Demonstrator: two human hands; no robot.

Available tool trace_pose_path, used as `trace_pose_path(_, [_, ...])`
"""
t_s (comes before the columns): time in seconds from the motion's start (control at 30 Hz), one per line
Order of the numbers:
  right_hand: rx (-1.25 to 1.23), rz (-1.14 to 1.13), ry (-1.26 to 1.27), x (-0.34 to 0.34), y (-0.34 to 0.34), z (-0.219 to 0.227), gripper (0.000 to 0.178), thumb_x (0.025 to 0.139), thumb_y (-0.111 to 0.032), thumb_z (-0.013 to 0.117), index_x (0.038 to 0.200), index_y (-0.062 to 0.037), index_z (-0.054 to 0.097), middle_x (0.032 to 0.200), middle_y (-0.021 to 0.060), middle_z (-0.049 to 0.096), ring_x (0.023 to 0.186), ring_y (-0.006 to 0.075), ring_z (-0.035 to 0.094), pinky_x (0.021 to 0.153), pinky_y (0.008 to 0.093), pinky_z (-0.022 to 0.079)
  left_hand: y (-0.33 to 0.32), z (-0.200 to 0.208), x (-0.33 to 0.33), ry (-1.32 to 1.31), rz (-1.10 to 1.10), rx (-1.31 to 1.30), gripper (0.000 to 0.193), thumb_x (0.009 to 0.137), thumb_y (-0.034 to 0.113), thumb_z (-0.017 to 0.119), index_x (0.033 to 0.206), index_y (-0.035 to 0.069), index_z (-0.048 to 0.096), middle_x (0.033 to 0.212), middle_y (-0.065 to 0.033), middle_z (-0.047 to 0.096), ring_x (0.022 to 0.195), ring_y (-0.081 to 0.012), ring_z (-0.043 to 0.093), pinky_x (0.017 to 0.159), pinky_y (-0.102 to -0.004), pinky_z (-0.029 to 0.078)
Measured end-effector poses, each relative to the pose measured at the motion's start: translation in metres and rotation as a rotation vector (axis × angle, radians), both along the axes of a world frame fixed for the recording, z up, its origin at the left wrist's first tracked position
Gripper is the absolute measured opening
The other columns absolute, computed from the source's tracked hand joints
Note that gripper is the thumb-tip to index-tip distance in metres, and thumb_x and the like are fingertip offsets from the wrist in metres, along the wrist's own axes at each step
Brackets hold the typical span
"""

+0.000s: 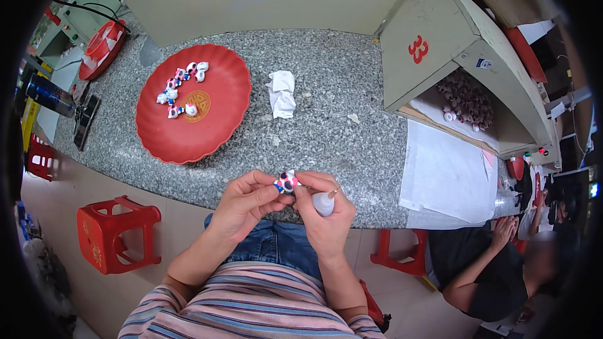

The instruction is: Applying glue to small plastic components and joining them together at a workbench.

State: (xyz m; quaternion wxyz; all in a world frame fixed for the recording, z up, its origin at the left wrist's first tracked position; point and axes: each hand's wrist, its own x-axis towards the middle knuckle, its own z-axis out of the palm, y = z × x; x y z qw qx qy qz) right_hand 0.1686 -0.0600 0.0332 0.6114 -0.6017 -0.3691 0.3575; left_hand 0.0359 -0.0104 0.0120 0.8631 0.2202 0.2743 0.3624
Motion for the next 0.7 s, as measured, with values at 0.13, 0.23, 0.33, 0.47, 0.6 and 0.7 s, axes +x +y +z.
trace_pose_path(0.13, [-0.011, 0.003, -0.018, -0.001, 0.001, 0.001, 0.016, 0.076, 0.007, 0.059, 0.090, 0.0015, 0.063, 0.092, 0.0094, 0.061, 0.077, 0.0095, 0.057, 0.066, 0.0202, 0.046, 0.000, -0.001, -0.001, -0.003, 0.001, -0.005, 0.024, 0.084, 0.003, 0.055, 0.107, -0.001, 0.052, 0.095, -0.0125, 0.061, 0.083, -0.0196, 0.064, 0.071, -0.0248, 0.054])
trace_pose_path(0.23, [0.002, 0.014, -0.009, 0.000, 0.000, 0.001, 0.015, 0.076, 0.007, 0.059, 0.090, 0.0015, 0.063, 0.091, 0.0099, 0.061, 0.078, 0.0102, 0.057, 0.067, 0.0205, 0.046, 0.001, 0.003, -0.002, -0.059, -0.055, 0.013, 0.036, 0.083, 0.001, 0.054, 0.119, -0.002, 0.047, 0.097, -0.0123, 0.060, 0.084, -0.0196, 0.063, 0.071, -0.0247, 0.053])
trace_pose_path(0.33, [0.009, 0.021, 0.000, 0.001, -0.001, -0.001, 0.015, 0.076, 0.008, 0.059, 0.090, 0.0017, 0.063, 0.091, 0.0105, 0.062, 0.080, 0.0109, 0.058, 0.067, 0.0208, 0.046, 0.000, 0.005, -0.002, -0.011, -0.123, 0.015, 0.043, 0.082, 0.001, 0.057, 0.123, -0.002, 0.043, 0.097, -0.0106, 0.060, 0.085, -0.0175, 0.062, 0.071, -0.0230, 0.051])
trace_pose_path(0.47, [0.037, 0.026, -0.051, 0.003, -0.003, -0.006, 0.017, 0.075, 0.008, 0.060, 0.090, 0.0016, 0.063, 0.092, 0.0116, 0.063, 0.080, 0.0134, 0.060, 0.069, 0.0223, 0.047, -0.003, 0.003, 0.000, 0.056, -0.094, 0.095, 0.041, 0.082, 0.000, 0.057, 0.121, -0.002, 0.045, 0.098, -0.0100, 0.059, 0.084, -0.0156, 0.061, 0.071, -0.0223, 0.050])
trace_pose_path(0.6, [0.123, 0.048, -0.210, 0.006, -0.003, -0.009, 0.019, 0.072, 0.008, 0.062, 0.090, 0.0007, 0.063, 0.092, 0.0126, 0.063, 0.080, 0.0163, 0.061, 0.069, 0.0238, 0.048, -0.007, -0.002, 0.003, 0.147, -0.008, 0.236, 0.041, 0.079, -0.004, 0.059, 0.119, -0.001, 0.047, 0.096, -0.0090, 0.059, 0.084, -0.0130, 0.060, 0.070, -0.0217, 0.049])
trace_pose_path(0.7, [0.078, 0.056, -0.242, 0.008, -0.004, -0.009, 0.021, 0.071, 0.007, 0.064, 0.090, -0.0004, 0.063, 0.091, 0.0135, 0.063, 0.081, 0.0182, 0.062, 0.070, 0.0251, 0.049, -0.009, -0.005, 0.005, 0.218, 0.028, 0.327, 0.042, 0.078, -0.006, 0.060, 0.117, -0.002, 0.048, 0.094, -0.0080, 0.059, 0.084, -0.0112, 0.059, 0.070, -0.0211, 0.049])
